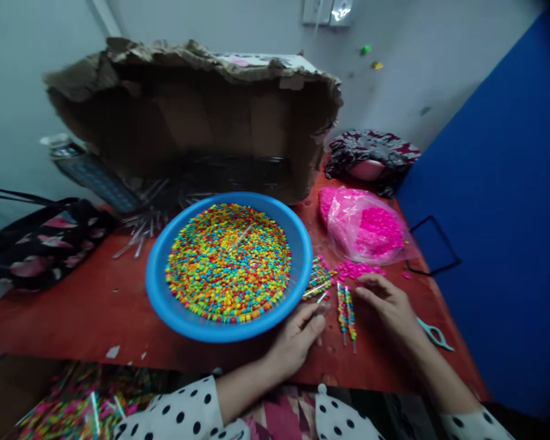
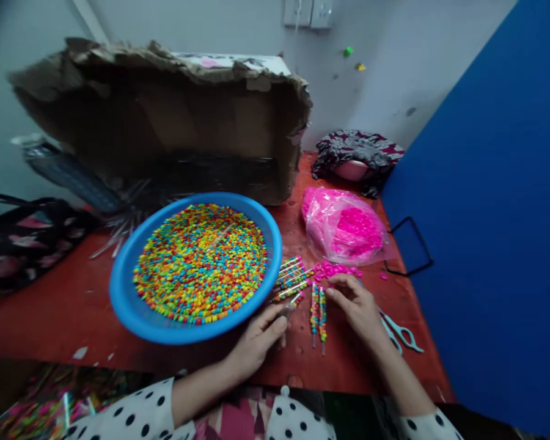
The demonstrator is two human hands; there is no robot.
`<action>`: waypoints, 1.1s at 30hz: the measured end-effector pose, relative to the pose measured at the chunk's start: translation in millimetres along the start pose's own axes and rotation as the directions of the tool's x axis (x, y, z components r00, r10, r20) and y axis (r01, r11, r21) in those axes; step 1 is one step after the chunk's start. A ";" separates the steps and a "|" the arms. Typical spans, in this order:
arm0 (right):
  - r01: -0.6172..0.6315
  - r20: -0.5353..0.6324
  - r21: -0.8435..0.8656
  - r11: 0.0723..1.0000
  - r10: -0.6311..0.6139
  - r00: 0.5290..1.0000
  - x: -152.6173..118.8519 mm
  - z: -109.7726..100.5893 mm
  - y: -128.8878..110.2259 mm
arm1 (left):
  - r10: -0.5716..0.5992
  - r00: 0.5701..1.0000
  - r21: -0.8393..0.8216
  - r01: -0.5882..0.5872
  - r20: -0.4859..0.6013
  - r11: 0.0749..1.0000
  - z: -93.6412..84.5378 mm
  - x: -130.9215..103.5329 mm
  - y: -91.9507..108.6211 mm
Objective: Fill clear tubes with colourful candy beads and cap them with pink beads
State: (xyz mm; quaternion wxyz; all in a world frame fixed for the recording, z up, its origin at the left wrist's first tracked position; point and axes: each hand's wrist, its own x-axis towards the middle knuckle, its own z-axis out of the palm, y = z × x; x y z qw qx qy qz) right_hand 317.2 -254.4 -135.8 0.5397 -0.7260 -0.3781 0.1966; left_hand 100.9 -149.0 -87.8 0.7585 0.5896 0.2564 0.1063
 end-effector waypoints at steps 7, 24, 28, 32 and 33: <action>-0.161 0.077 0.243 0.957 0.146 0.986 -20.1 30.2 -46.7 | 0.002 1.000 -0.074 -0.003 -0.018 0.997 -1.9 3.6 -11.7; -0.029 0.168 0.240 0.970 -0.012 0.986 -30.2 47.5 -68.4 | -0.025 1.000 -0.051 0.025 0.001 0.998 -5.7 4.8 -10.4; 0.079 0.142 0.185 0.980 -0.107 0.984 -34.2 49.5 -64.9 | -0.070 0.997 -0.109 0.071 0.013 0.991 -5.0 4.8 -11.3; 0.181 0.106 0.134 0.974 -0.196 0.975 -37.9 51.9 -61.5 | -0.083 0.997 -0.182 0.082 0.005 0.980 -2.1 4.5 -15.2; 0.204 0.096 0.120 0.972 -0.216 0.972 -38.6 52.8 -61.0 | -0.093 0.996 -0.192 0.092 0.002 0.977 -1.4 4.3 -15.5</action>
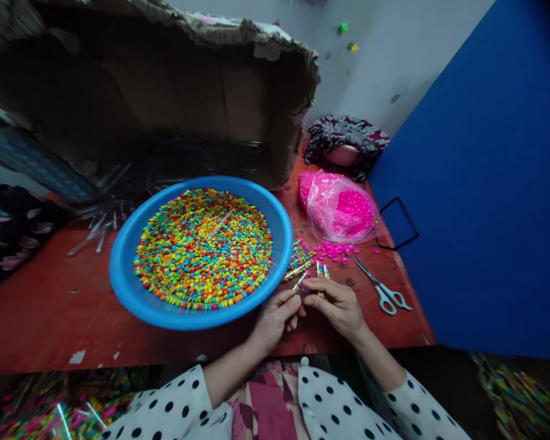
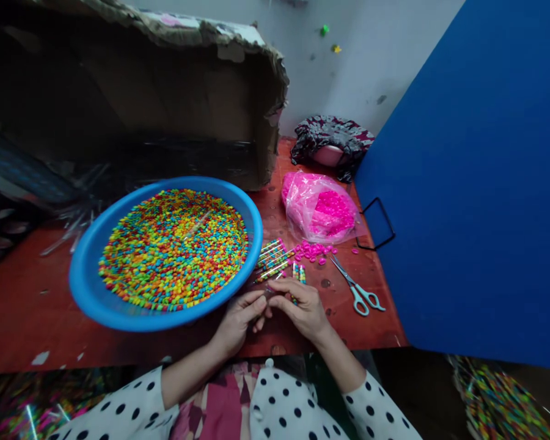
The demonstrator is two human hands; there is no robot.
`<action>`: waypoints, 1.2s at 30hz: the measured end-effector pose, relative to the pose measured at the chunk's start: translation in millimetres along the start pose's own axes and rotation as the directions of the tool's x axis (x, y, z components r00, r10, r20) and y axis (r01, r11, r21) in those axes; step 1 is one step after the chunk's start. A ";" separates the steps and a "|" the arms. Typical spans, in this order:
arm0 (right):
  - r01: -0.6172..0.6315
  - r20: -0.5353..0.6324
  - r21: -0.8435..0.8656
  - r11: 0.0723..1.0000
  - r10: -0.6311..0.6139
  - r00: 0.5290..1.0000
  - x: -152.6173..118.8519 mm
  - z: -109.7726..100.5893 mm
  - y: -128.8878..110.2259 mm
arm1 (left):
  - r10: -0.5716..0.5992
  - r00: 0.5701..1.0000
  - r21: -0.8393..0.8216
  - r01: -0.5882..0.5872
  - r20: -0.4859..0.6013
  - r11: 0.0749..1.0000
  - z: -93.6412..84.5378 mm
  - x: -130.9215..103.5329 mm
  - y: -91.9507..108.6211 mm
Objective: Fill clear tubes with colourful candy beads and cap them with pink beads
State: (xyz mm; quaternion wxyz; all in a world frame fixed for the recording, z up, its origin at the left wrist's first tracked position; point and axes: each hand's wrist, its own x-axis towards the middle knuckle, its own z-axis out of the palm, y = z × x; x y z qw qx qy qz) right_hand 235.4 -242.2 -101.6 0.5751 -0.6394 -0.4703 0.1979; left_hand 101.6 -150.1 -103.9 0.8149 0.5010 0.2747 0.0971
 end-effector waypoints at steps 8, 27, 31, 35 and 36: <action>0.121 -0.121 -0.102 0.987 -0.133 0.984 -13.9 9.7 -4.7 | -0.059 0.997 0.026 0.058 0.039 0.998 3.0 -5.9 19.3; -0.240 -0.145 0.150 0.959 0.261 0.954 -19.1 7.2 -12.8 | -0.062 0.991 0.033 0.059 0.120 0.998 4.6 -4.2 18.9; -0.235 -0.217 0.156 0.959 0.266 0.939 -13.5 7.0 -15.6 | -0.020 0.999 0.065 0.019 0.025 0.998 4.9 -4.1 12.4; -0.274 -0.224 0.192 0.943 0.314 0.923 -14.4 11.0 -14.6 | 0.009 1.000 0.112 -0.010 0.008 0.994 2.1 -6.5 10.3; -0.304 -0.208 0.217 0.928 0.349 0.914 -14.9 11.2 -14.2 | 0.024 1.000 0.130 -0.025 0.011 0.991 1.4 -6.9 10.3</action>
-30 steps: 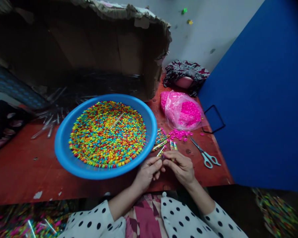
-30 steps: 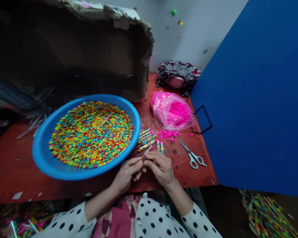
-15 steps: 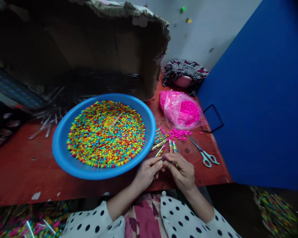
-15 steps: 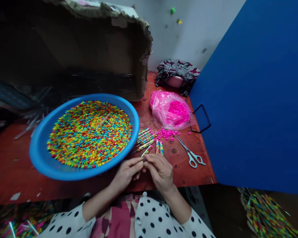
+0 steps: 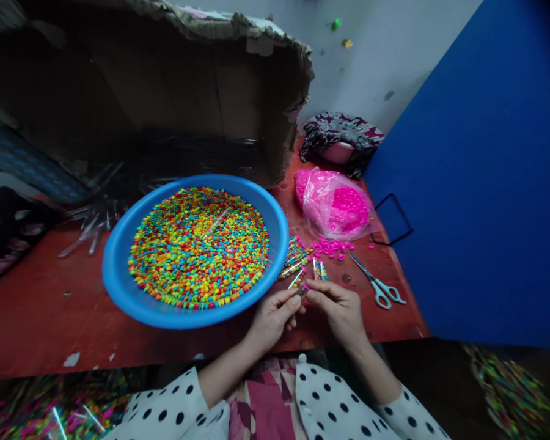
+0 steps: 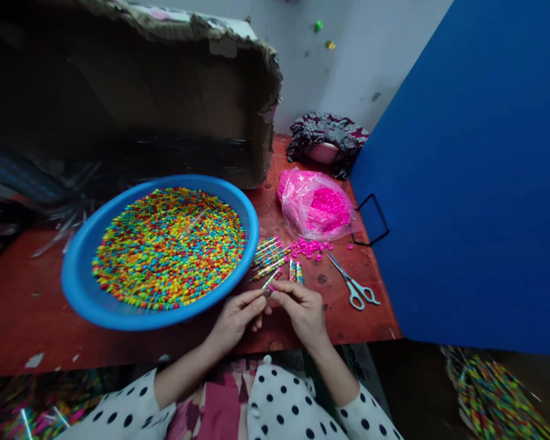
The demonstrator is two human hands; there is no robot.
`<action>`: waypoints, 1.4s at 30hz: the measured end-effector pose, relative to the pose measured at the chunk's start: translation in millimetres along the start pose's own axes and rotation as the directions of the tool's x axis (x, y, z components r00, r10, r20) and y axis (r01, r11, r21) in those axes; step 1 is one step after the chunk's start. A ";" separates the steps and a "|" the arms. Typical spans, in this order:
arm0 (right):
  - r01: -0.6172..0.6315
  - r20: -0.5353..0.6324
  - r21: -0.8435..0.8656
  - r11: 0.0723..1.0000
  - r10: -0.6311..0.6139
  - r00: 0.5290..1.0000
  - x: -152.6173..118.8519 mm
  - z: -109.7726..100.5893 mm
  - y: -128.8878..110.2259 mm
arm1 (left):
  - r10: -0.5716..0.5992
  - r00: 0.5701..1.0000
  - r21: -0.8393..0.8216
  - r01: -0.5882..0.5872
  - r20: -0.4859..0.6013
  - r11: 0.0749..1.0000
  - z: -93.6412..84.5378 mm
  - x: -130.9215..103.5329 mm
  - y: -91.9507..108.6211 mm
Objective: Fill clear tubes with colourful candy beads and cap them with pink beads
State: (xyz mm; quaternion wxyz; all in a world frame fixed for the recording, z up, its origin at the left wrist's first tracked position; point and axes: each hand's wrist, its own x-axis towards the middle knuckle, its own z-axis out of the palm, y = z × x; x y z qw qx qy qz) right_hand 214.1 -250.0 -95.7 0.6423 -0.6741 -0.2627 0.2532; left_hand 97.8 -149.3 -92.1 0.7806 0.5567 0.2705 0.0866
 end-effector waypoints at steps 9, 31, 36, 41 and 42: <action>0.189 0.039 -0.078 0.979 -0.186 0.982 3.2 -4.2 -4.3 | 0.000 1.000 0.000 0.000 0.023 1.000 0.7 0.7 3.1; 0.469 0.260 -0.166 0.868 -0.420 0.870 -1.0 -13.5 2.8 | -0.128 0.990 -0.201 0.138 0.061 0.970 2.5 -7.9 3.3; 0.474 0.135 -0.170 0.864 -0.456 0.880 -11.3 -6.7 6.3 | -0.095 0.993 -0.182 0.105 0.067 0.978 5.3 -12.1 5.6; 0.581 0.150 -0.248 0.775 -0.562 0.813 -4.1 -2.2 6.2 | -0.034 0.998 -0.014 0.033 -0.056 0.999 8.4 -6.8 7.8; 0.591 0.167 -0.263 0.762 -0.568 0.806 -1.3 -1.8 6.7 | -0.022 0.997 0.011 0.023 -0.078 1.000 8.8 -4.7 7.7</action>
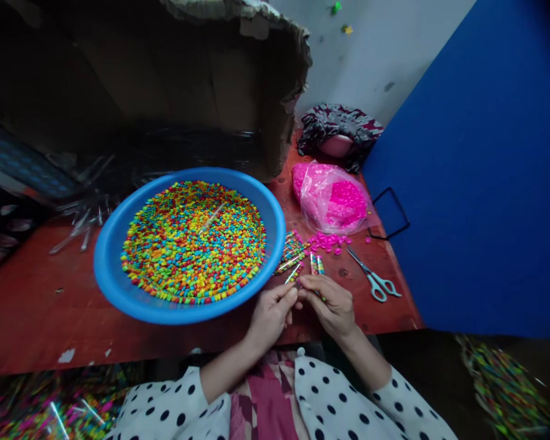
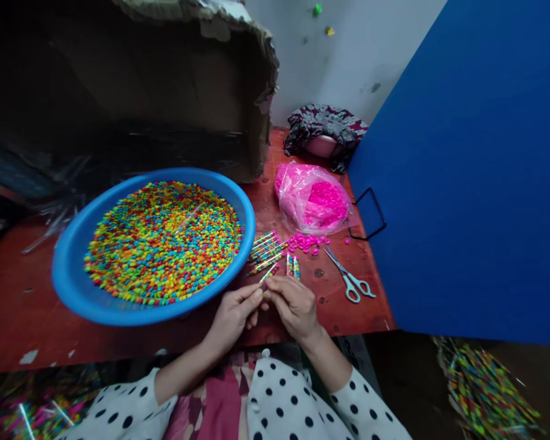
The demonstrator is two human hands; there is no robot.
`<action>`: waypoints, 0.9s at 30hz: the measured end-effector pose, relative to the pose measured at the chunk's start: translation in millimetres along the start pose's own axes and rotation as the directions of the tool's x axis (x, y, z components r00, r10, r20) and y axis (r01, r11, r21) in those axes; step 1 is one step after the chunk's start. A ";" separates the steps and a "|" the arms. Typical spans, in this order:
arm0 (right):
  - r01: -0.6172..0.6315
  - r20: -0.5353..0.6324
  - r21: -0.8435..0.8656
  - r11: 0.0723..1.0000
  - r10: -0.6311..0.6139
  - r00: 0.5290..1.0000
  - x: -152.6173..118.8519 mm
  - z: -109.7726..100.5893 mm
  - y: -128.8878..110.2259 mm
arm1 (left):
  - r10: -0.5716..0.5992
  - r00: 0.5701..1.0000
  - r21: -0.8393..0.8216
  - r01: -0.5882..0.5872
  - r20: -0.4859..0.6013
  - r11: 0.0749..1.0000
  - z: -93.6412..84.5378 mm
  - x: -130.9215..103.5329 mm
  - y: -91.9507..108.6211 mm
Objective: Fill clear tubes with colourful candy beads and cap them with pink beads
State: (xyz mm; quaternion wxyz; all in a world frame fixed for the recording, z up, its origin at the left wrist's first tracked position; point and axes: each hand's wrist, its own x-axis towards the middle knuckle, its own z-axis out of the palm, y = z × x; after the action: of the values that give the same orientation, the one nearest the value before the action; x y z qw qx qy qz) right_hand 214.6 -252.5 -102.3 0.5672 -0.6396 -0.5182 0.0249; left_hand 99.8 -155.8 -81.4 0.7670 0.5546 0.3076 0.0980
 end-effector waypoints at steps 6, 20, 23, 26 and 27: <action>-0.220 0.022 0.041 0.975 0.219 0.975 3.7 2.8 3.4 | -0.059 0.995 -0.230 0.075 0.076 0.970 -0.7 9.2 1.1; -0.567 0.158 0.373 0.734 0.552 0.819 13.3 -0.8 1.8 | -0.020 0.993 -0.307 0.056 0.119 0.950 -2.9 9.4 -2.2; -0.502 0.169 0.296 0.813 0.473 0.865 15.3 -2.5 1.9 | -0.054 0.987 -0.338 0.103 0.150 0.935 -3.1 9.2 -3.8; -0.450 0.153 0.260 0.854 0.424 0.893 17.0 -3.6 2.3 | -0.071 0.981 -0.358 0.132 0.179 0.924 -2.7 9.3 -4.3; -0.452 0.144 0.263 0.852 0.428 0.892 17.3 -3.5 2.3 | -0.072 0.981 -0.362 0.135 0.182 0.923 -2.5 9.4 -4.2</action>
State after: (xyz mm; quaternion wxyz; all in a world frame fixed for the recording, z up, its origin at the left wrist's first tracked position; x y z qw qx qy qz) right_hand 226.2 -242.5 -93.1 0.6124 -0.6497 -0.3711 0.2553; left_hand 104.9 -150.7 -89.1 0.8851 0.3883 0.2477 0.0676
